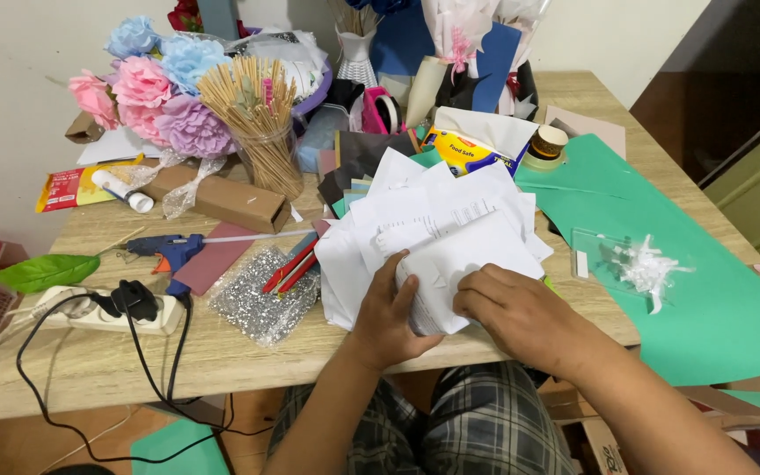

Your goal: The person folds a stack of white printed papers by hand on a cluttered craft table. They repeatedly fold and unfold sheets, then tear a sheet into smaller pieces and place the torn pieces into a clear plastic bag. The person continues folding and handling additional sheets throughout the clip.

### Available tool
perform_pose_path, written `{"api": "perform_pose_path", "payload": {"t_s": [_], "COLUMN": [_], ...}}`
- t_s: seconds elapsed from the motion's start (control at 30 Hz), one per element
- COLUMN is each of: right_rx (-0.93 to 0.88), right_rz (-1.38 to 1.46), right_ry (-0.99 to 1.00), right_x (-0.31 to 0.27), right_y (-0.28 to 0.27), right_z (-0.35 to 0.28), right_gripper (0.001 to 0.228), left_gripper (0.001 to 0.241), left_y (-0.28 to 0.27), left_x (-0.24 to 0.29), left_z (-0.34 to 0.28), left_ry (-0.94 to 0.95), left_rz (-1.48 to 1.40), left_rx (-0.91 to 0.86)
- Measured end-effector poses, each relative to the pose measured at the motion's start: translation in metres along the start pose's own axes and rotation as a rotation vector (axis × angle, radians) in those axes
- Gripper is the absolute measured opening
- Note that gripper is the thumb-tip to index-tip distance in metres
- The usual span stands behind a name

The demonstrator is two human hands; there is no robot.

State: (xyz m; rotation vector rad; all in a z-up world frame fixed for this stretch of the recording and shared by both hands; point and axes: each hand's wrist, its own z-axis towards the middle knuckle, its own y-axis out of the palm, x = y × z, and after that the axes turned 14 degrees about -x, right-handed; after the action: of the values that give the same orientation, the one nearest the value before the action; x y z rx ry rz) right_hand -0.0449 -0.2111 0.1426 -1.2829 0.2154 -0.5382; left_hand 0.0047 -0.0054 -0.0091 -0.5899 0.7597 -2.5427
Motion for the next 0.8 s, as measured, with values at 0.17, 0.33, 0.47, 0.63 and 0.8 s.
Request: {"api": "perform_pose_path", "payload": {"t_s": [0.17, 0.33, 0.47, 0.63, 0.8], "right_rx": [0.036, 0.084, 0.149, 0.101, 0.253], "right_rz": [-0.005, -0.008, -0.017, 0.028, -0.135], "right_ry": [0.013, 0.016, 0.062, 0.075, 0.114], "right_x": [0.002, -0.001, -0.008, -0.019, -0.033], "right_y": [0.010, 0.013, 0.015, 0.018, 0.028], "right_z": [-0.010, -0.015, -0.021, -0.035, -0.042], "right_gripper": [0.013, 0.012, 0.012, 0.014, 0.008], "left_gripper": [0.125, 0.125, 0.129, 0.129, 0.122], "left_y": [0.001, 0.003, 0.002, -0.012, -0.011], "left_x": [-0.001, -0.002, -0.001, 0.001, 0.001], "left_z": [-0.001, -0.002, -0.002, 0.001, 0.002], "left_ry": [0.004, 0.017, 0.004, 0.157, 0.197], "left_rz": [0.006, 0.006, 0.022, -0.060, -0.045], "left_rx": [0.003, 0.010, -0.014, 0.006, 0.009]}}
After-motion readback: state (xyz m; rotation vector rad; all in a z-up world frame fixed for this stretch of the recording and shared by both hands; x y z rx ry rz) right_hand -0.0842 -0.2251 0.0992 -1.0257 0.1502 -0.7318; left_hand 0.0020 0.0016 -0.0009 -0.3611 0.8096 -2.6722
